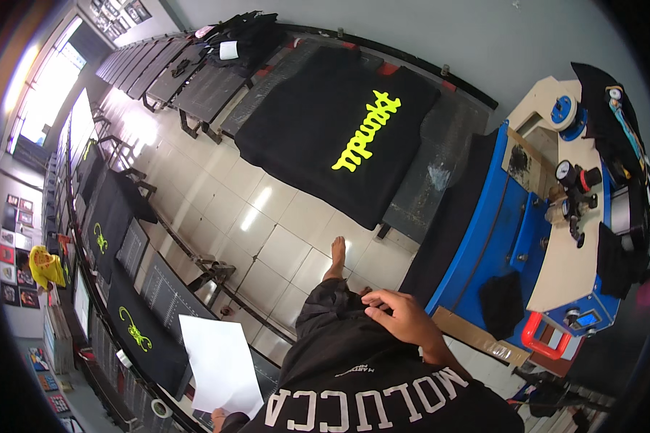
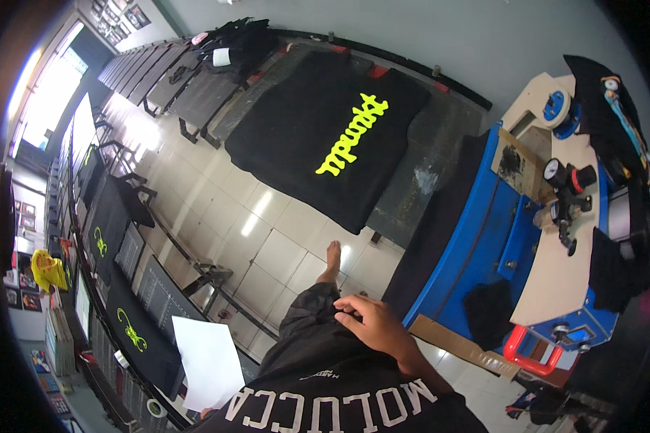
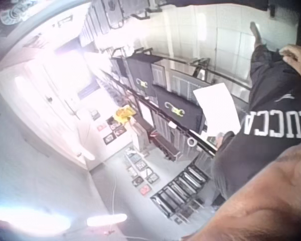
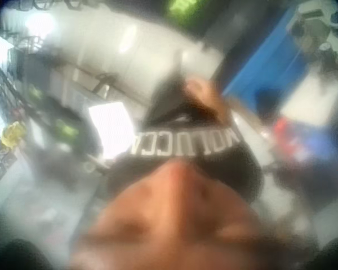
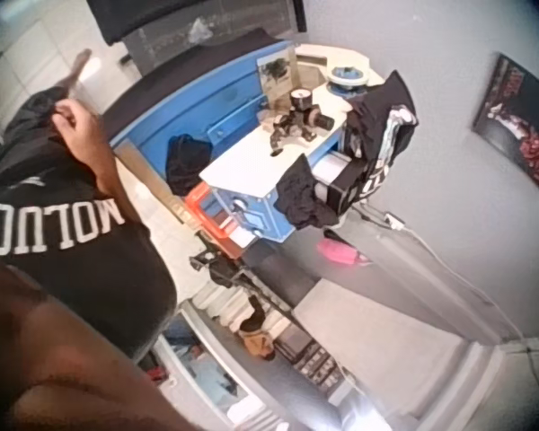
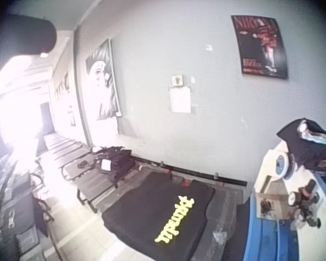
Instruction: The person positions black garments on printing boards, places transfer paper onto the fabric, and applies heat using a press machine. They move between several boards in a row to repeat the process.
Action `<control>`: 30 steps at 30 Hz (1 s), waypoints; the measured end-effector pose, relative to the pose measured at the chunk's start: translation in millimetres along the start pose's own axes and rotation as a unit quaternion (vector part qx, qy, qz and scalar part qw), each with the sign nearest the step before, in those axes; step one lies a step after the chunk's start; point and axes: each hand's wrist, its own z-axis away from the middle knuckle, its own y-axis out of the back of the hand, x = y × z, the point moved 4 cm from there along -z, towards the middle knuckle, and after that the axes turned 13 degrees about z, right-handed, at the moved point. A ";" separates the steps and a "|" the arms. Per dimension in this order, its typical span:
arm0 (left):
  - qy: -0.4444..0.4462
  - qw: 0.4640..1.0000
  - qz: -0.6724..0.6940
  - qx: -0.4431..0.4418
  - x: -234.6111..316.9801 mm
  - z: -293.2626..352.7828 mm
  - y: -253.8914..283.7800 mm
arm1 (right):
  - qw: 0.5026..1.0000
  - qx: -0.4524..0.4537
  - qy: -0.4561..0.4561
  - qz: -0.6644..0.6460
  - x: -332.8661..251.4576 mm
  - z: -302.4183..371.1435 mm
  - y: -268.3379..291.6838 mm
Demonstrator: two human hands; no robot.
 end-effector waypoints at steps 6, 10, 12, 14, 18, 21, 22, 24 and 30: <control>0.002 0.976 -0.136 0.170 21.7 -28.4 38.3 | 0.996 0.067 0.022 0.048 -26.9 15.8 37.6; -0.189 0.942 -0.049 0.275 163.3 -2.1 13.0 | 0.979 0.193 0.019 0.062 -38.5 46.8 68.0; -0.401 0.881 0.043 0.247 262.5 1.8 -26.9 | 0.950 0.311 0.032 0.015 -36.8 70.0 80.0; -0.602 0.759 0.128 0.211 374.3 48.3 -110.2 | 0.870 0.485 0.081 0.030 -36.1 94.5 88.8; -0.657 0.673 0.340 -0.009 547.6 178.4 -262.0 | 0.633 0.750 0.088 0.171 -18.2 171.9 124.5; -0.627 0.685 0.362 -0.088 631.8 314.9 -305.5 | 0.471 0.857 -0.039 0.204 -5.4 220.8 134.6; -0.607 0.700 0.368 -0.079 649.9 330.4 -320.0 | 0.449 0.863 -0.070 0.222 0.6 231.2 137.5; -0.572 0.734 0.358 -0.080 667.6 329.7 -337.1 | 0.432 0.853 -0.126 0.263 20.6 241.7 142.9; -0.544 0.768 0.327 -0.084 685.5 323.4 -372.6 | 0.314 0.672 -0.211 0.636 7.1 218.5 142.4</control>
